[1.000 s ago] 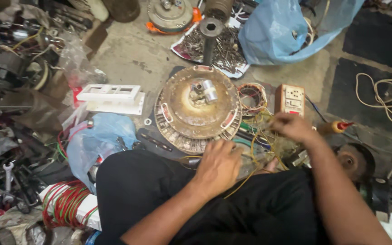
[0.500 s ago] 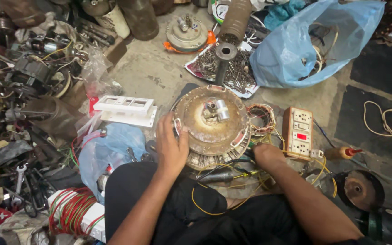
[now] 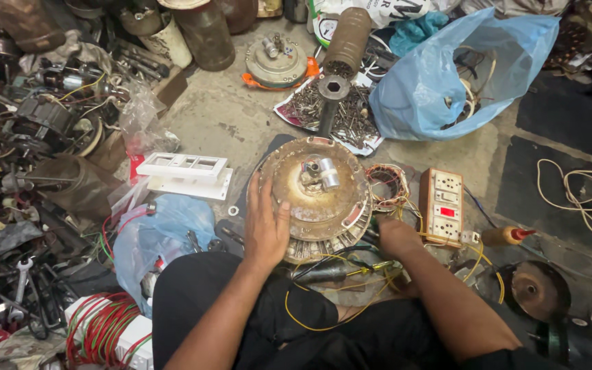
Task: The person sits on the floor in a cluttered workshop and works on a disassembled electric motor. They use a multimeter to test the windings, mark the motor housing with a pen, and manipulate the internal wires and components.
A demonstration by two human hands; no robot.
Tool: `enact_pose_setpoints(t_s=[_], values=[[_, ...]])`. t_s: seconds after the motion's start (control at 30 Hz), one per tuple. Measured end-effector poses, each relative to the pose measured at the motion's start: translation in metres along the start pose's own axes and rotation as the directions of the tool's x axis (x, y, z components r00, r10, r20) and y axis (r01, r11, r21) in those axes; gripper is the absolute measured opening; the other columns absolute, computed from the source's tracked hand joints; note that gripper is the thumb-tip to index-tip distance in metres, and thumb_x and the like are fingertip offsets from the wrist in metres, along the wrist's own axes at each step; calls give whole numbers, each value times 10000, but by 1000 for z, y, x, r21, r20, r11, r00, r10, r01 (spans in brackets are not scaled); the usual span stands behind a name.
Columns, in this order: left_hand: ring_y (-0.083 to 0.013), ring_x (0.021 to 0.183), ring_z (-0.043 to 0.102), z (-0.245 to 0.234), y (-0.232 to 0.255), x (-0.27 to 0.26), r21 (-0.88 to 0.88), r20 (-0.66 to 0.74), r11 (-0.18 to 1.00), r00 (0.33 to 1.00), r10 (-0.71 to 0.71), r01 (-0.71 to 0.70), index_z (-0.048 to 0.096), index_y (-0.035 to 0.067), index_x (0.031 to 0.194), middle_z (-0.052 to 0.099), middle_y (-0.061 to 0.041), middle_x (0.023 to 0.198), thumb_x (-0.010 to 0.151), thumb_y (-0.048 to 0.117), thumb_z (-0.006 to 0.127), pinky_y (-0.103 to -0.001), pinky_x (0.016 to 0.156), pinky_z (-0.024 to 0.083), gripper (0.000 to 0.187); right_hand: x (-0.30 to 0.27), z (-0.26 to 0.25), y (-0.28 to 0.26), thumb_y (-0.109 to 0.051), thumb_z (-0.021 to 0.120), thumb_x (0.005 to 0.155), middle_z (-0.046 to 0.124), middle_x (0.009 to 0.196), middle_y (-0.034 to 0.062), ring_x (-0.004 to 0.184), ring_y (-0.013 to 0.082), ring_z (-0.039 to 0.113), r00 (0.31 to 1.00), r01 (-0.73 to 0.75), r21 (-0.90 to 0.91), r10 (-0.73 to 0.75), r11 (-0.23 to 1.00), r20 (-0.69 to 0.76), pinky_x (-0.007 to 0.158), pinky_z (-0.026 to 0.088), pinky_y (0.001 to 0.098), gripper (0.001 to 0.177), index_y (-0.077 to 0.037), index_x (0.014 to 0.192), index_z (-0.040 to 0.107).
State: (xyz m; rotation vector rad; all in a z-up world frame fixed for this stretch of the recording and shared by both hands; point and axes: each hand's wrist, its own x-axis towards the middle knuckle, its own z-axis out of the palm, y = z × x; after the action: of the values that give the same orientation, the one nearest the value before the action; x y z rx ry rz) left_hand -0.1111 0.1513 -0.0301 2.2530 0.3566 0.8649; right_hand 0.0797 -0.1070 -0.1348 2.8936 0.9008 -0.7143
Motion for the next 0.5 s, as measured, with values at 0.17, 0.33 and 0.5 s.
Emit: enact_pose_setpoints(t_s=[0.17, 0.33, 0.5], values=[[-493, 1491, 330, -4, -19, 11, -36, 47, 999, 999, 9, -7, 403, -34, 1505, 324, -330, 1606, 1069, 239, 495, -522, 1217, 293, 522, 5, 10, 6, -261, 641, 887, 698, 1220, 191, 1123, 359, 683, 999, 28, -4, -28, 1000, 17, 968, 544, 472, 292, -133, 1140, 707], [-482, 1437, 393, -1, -23, 14, 31, -78, 999, 996, 31, -29, 421, -61, 1465, 408, -311, 1539, 1069, 239, 524, -523, 1189, 315, 508, 15, 29, 12, -227, 639, 885, 718, 1170, 200, 1118, 362, 688, 999, 42, -93, -42, 995, 9, 966, 550, 470, 307, -108, 1165, 679], [-400, 1264, 563, -5, -28, 10, -78, -211, 994, 973, -96, 81, 566, -8, 1226, 580, -228, 1323, 1058, 248, 542, -463, 1094, 436, 307, 18, 33, 19, -175, 643, 845, 680, 1185, 218, 1089, 394, 671, 985, 128, -3, -127, 992, -116, 914, 541, 501, 348, -103, 1185, 650]])
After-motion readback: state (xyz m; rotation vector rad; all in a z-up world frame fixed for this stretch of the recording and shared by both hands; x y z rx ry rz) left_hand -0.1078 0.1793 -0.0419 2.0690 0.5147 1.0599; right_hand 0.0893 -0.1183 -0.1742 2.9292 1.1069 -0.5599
